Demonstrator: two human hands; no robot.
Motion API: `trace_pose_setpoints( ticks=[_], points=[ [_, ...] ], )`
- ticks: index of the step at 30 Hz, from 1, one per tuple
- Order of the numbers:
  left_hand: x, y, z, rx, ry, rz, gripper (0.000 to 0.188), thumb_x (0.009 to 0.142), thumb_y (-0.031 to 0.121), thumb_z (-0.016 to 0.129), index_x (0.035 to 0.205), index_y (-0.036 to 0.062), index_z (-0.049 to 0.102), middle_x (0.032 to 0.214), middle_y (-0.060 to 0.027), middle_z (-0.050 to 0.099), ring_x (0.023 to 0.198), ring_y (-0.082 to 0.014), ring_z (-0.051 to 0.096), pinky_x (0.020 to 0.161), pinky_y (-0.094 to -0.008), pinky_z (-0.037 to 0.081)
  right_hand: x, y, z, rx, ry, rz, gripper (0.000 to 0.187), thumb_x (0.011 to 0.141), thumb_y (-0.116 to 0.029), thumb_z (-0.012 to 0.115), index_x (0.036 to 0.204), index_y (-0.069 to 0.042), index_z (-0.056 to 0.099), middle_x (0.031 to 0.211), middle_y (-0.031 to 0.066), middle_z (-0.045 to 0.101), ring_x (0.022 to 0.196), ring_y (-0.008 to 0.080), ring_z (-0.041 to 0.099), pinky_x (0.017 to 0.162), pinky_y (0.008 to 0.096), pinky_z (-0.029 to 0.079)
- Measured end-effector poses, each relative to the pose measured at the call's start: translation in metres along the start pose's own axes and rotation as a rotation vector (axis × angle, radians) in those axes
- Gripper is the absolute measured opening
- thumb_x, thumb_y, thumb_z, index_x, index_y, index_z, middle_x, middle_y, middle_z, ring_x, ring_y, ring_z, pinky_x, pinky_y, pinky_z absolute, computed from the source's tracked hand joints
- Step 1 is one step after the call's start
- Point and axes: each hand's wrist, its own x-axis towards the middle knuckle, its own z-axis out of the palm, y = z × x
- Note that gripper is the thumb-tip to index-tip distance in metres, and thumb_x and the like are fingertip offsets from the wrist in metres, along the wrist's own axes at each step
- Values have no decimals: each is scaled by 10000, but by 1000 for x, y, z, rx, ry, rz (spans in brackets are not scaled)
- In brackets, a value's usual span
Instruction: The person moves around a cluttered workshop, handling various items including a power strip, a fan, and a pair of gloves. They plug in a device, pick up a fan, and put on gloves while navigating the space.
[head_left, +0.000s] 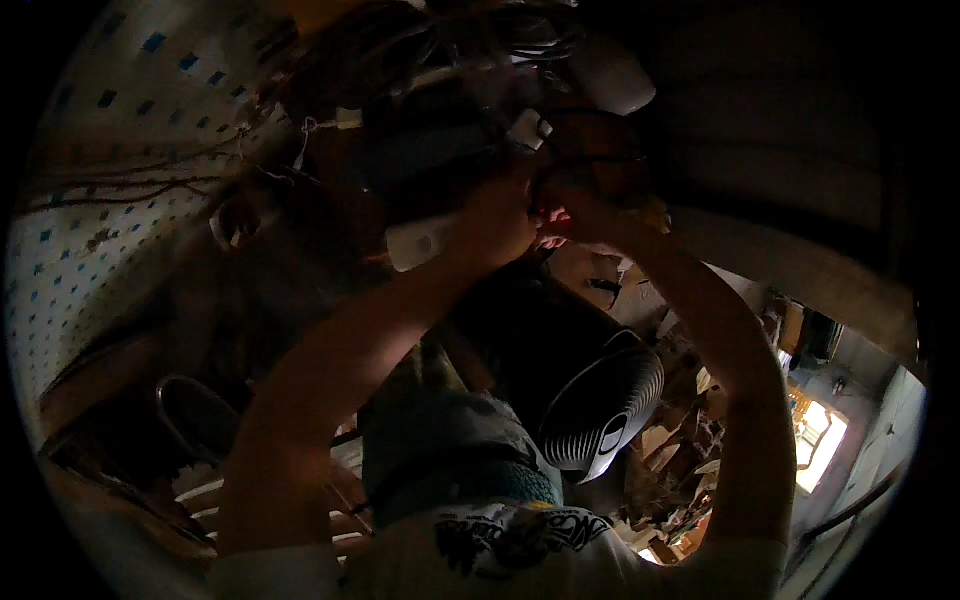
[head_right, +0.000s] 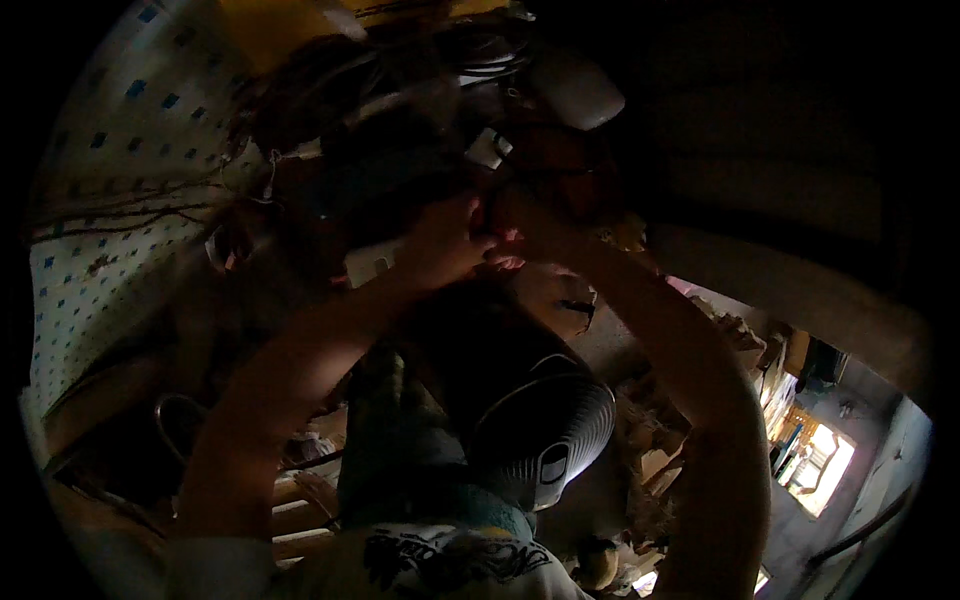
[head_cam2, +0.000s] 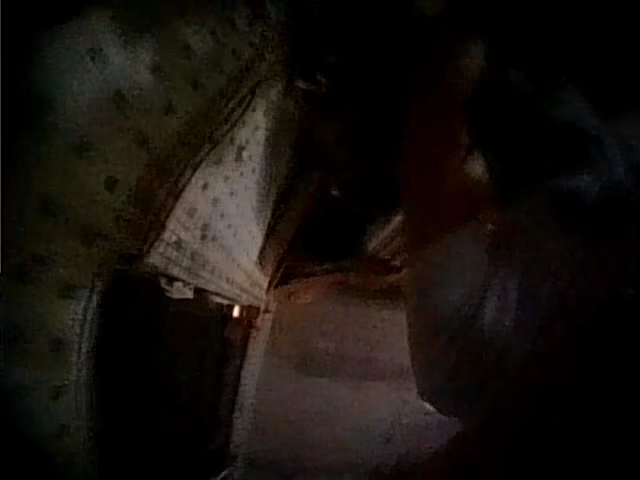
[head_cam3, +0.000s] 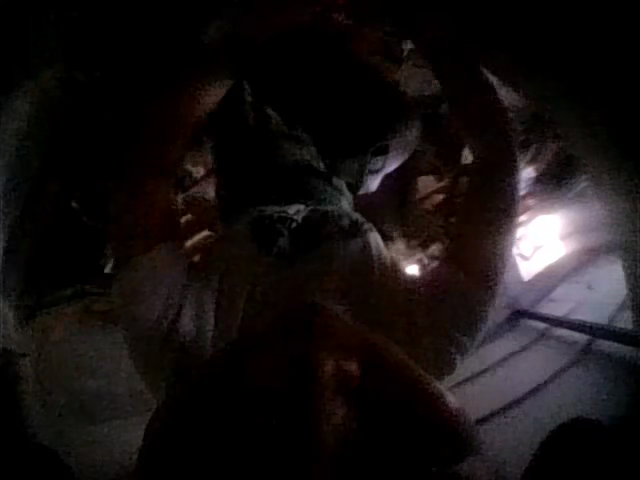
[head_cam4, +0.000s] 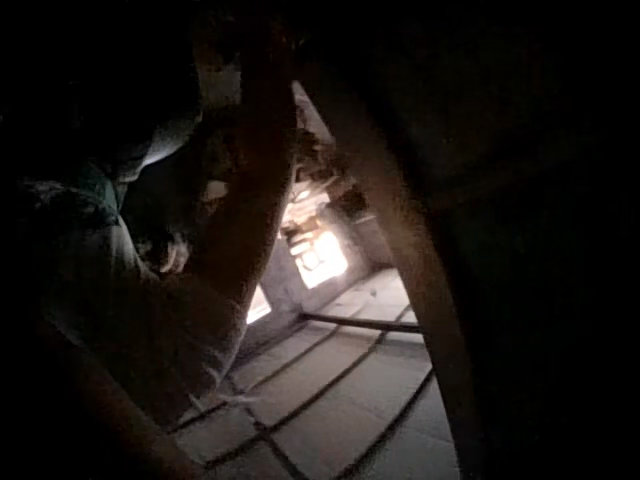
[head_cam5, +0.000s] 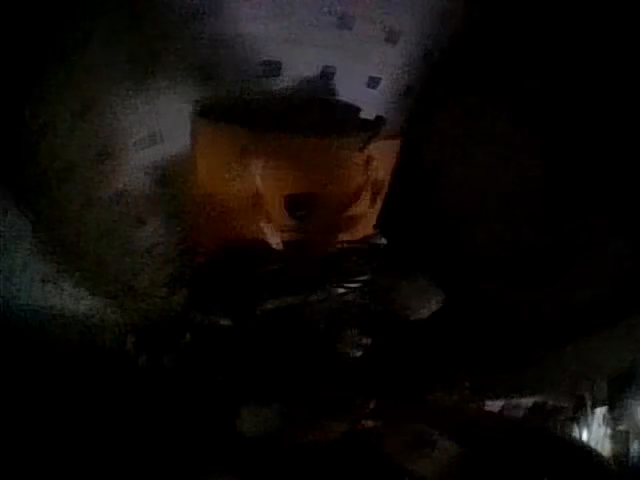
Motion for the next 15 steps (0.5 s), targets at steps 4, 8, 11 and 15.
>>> trace_pose_setpoints(
  ticks=[4,8,11,15],
  points=[
    [12,6,-20,-674,-394,-702,301,806,209,752,935,26,551,802,-113,627,743,-219,681,590,-363,532,1,0,-6,-25,-27,-50,310,874,-61,681,1109,-38,480,961,83,606,842,192,655,747,345,581],
    [3,-20,-12,-606,-323,-530,368,782,240,772,1011,36,567,855,-112,631,833,-259,673,668,-406,532,0,3,-1,34,-13,-111,333,877,-81,690,1119,-38,465,979,93,609,858,201,659,768,356,579],
    [-18,-27,-16,-214,-36,-145,434,742,252,782,1070,50,582,1013,-121,626,986,-306,623,812,-471,489,-3,18,-15,65,-5,-67,360,879,-93,693,1143,-44,454,1016,109,618,885,208,665,792,348,572],
    [-42,-5,-37,276,-276,-217,478,739,288,743,1145,83,597,1238,-141,561,1194,-325,500,1020,-497,360,3,7,-7,-117,-1,-9,345,869,-143,690,1127,-43,483,1011,127,638,883,231,673,811,366,563]
  ],
)
